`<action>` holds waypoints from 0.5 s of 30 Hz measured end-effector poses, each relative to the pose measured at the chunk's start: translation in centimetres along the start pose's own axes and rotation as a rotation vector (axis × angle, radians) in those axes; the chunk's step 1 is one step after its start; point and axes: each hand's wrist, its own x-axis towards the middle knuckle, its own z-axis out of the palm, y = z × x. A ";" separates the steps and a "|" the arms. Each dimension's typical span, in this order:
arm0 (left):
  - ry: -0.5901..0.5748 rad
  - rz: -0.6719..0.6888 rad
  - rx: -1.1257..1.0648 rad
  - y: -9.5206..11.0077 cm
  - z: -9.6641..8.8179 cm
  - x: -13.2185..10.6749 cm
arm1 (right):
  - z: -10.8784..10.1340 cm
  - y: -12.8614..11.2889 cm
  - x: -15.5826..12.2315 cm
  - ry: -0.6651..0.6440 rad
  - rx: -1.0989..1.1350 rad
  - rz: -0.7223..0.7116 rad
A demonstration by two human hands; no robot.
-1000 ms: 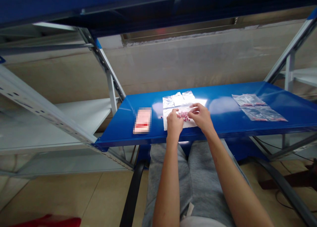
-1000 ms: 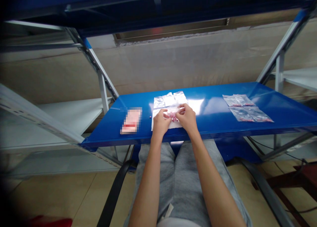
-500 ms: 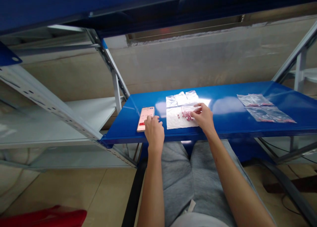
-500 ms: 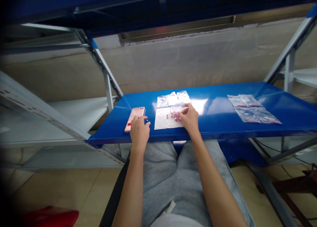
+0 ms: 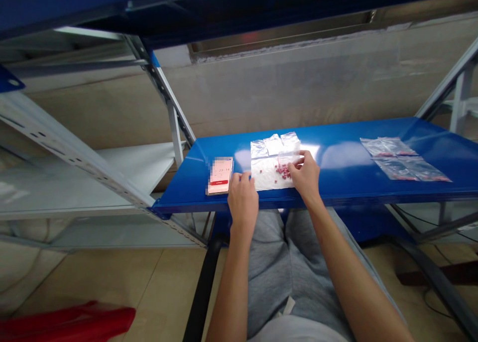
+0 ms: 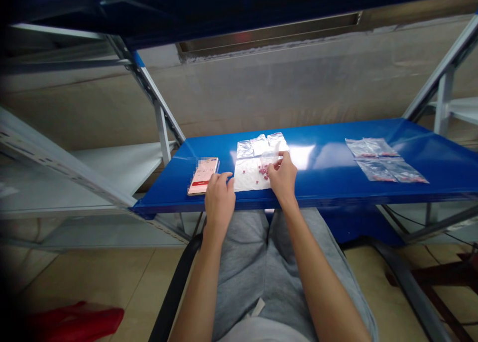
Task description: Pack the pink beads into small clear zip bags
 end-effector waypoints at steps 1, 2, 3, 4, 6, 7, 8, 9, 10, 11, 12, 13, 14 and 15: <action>-0.031 0.049 -0.048 0.7 0.3 -0.5 | 0.2 -0.2 -0.2 0.006 0.021 0.004; -0.060 0.087 -0.083 1.5 0.7 -0.9 | 0.3 -0.4 -0.3 0.003 0.043 0.009; -0.089 0.113 -0.092 2.2 1.2 -1.1 | 0.4 -0.5 -0.4 -0.006 0.066 0.015; -0.115 0.129 -0.087 2.8 1.6 -1.3 | 0.5 -0.6 -0.5 -0.016 0.089 0.020; -0.150 0.133 -0.058 3.7 2.4 -1.2 | 0.5 -0.6 -0.5 -0.033 0.124 0.033; -0.165 0.126 -0.043 4.0 2.6 -0.9 | 0.5 -0.5 -0.5 -0.041 0.136 0.041; -0.177 0.115 -0.036 4.1 2.8 -0.7 | 0.5 -0.4 -0.4 -0.049 0.146 0.049; -0.187 0.107 -0.041 4.1 2.8 -0.6 | 0.5 -0.2 -0.4 -0.057 0.153 0.056; -0.189 0.104 -0.062 4.0 2.7 -0.6 | 0.6 0.0 -0.3 -0.066 0.158 0.059; -0.175 0.104 -0.095 3.7 2.6 -0.9 | 0.6 0.2 -0.3 -0.073 0.161 0.060; -0.135 0.088 -0.133 3.3 2.4 -1.5 | 0.6 0.4 -0.3 -0.077 0.163 0.061; -0.069 0.050 -0.176 2.8 2.3 -2.3 | 0.7 0.5 -0.3 -0.079 0.164 0.064; 0.009 -0.008 -0.219 2.1 2.2 -3.5 | 0.7 0.6 -0.4 -0.080 0.164 0.069; 0.130 -0.149 -0.252 1.3 2.2 -4.7 | 0.7 0.5 -0.4 -0.082 0.164 0.072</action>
